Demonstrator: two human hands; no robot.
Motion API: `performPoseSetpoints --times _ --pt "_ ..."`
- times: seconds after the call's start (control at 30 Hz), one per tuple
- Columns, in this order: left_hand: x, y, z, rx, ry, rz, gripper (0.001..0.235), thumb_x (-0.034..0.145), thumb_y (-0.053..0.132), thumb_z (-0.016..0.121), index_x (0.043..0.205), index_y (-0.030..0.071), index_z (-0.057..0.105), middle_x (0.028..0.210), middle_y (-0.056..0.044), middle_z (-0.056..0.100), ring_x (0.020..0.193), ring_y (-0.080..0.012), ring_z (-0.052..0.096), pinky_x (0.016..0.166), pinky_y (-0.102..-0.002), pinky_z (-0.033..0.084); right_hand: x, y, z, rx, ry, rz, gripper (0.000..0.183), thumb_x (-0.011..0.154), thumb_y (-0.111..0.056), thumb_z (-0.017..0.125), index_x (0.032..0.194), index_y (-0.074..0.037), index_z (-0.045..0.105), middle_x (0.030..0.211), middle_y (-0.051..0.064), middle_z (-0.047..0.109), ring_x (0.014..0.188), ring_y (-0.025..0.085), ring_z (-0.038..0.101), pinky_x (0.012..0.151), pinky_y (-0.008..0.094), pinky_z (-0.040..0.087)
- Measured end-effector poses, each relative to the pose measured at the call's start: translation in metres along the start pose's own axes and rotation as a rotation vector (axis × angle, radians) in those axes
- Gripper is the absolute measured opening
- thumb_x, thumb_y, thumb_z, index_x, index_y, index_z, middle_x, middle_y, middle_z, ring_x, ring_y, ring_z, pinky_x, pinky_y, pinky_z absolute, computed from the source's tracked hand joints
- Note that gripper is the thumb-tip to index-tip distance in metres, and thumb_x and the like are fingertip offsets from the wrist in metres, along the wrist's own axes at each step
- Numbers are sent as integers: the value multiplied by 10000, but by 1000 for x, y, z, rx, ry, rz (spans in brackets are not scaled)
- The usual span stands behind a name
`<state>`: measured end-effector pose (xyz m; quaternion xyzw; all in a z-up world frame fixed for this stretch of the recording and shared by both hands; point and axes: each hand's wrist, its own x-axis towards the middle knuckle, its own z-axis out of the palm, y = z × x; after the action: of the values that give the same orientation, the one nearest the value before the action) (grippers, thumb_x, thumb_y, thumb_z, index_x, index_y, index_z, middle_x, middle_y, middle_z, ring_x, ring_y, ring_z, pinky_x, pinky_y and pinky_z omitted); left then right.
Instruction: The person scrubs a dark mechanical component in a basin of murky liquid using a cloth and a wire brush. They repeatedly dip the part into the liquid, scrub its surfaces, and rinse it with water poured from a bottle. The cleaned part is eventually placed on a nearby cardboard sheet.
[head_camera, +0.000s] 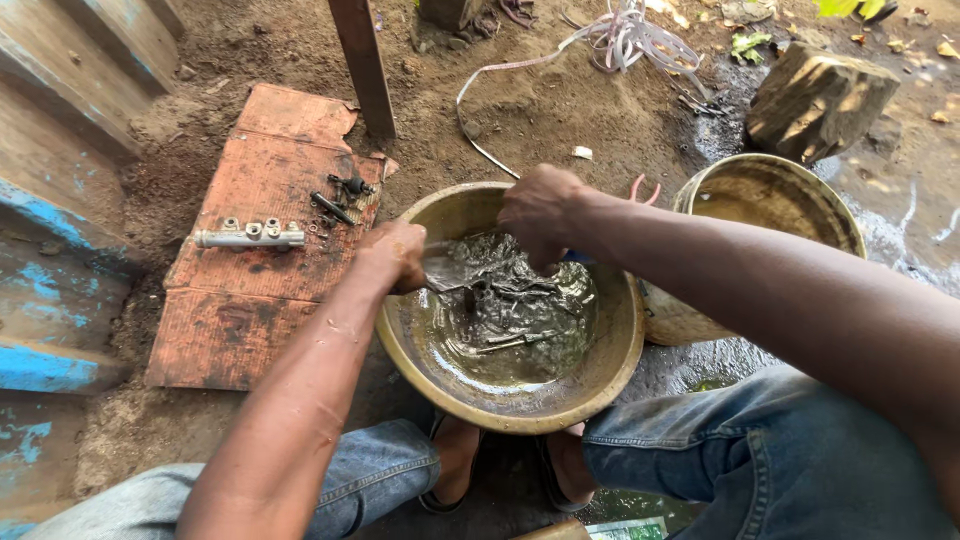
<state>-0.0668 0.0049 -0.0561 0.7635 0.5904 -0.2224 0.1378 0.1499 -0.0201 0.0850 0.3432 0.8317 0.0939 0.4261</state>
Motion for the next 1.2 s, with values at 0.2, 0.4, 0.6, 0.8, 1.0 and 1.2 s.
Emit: performPoseSetpoints --times 0.2,0.4,0.6,0.8,1.0,1.2 --pt "2 2 -8 4 -36 41 317 759 101 780 1043 9 675 974 -142 691 851 -230 680 774 -332 615 -35 58 49 277 4 259 542 917 -649 647 912 -113 722 711 26 620 588 111 560 473 262 473" --pt "-16 34 -35 14 -14 170 232 788 77 750 996 0 680 940 -141 677 808 -221 672 742 -319 627 -86 118 148 254 -56 624 396 956 -519 634 850 -158 758 700 42 719 578 100 634 533 278 544" --pt "-45 77 -79 -3 88 281 158 813 47 715 961 4 678 899 -130 660 767 -210 657 725 -310 628 -63 103 293 354 -378 409 368 965 -511 658 1128 -198 763 980 45 789 634 97 628 596 254 596" --pt "-58 72 -101 -86 76 283 148 809 76 717 952 79 682 824 -99 626 721 -203 580 672 -350 576 -32 82 363 525 -99 293 269 1067 -191 479 1105 -143 741 866 58 783 602 78 684 524 219 626" --pt "-43 42 -78 -252 172 353 90 812 143 724 851 66 697 719 -95 647 613 -184 576 574 -300 563 -83 147 281 596 82 399 330 893 -459 710 1128 -252 812 975 47 780 805 175 725 769 356 613" --pt "-38 22 -58 -326 217 359 82 750 136 719 827 110 704 740 -56 686 620 -153 630 601 -293 581 -125 142 161 731 79 513 352 909 -441 719 1103 -154 781 841 94 778 682 228 678 620 385 579"
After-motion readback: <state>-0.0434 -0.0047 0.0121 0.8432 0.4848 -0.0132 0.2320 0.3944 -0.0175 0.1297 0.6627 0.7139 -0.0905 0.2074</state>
